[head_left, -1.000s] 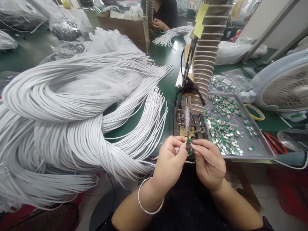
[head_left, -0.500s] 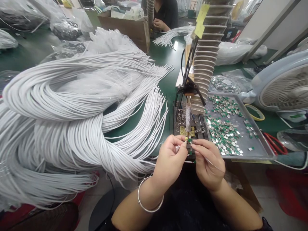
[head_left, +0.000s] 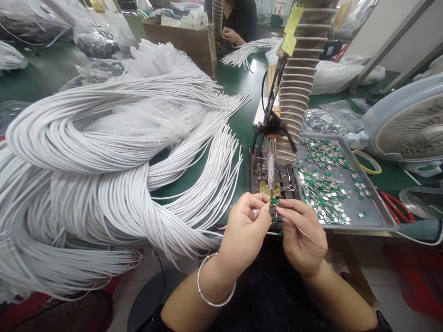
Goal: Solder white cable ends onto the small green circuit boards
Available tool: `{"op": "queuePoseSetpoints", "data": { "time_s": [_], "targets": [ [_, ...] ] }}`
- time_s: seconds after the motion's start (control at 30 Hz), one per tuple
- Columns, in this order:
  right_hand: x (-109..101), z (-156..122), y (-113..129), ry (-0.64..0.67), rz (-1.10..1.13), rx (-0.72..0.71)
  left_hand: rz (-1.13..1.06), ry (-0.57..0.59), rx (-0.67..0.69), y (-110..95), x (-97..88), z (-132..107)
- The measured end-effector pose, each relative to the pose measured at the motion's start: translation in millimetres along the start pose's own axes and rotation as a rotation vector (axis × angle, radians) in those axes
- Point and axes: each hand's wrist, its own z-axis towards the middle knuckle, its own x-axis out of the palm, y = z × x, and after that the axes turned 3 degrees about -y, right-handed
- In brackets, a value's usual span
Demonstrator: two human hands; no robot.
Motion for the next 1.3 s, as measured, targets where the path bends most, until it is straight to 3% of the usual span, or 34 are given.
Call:
{"op": "queuePoseSetpoints", "data": {
  "time_s": [0.47, 0.63, 0.83, 1.17, 1.3],
  "targets": [
    [-2, -7, -3, 0.026, 0.065, 0.046, 0.089, -0.019, 0.010, 7, -4.1, -1],
    [-4, -6, -2, 0.026, 0.092, 0.149, 0.187, 0.063, 0.025, 7, -7.9, -2],
    [-6, -1, -2, 0.192, 0.057, 0.211, 0.243, 0.162, 0.099, 7, -12.5, -4],
    [-3, -4, -7, 0.133, 0.005, 0.027, 0.355, 0.205, 0.098, 4, -17.4, -4],
    [-3, -7, -6, 0.131, 0.007, 0.039, 0.355, 0.176, 0.075, 2, -13.5, -3]
  ]
}}
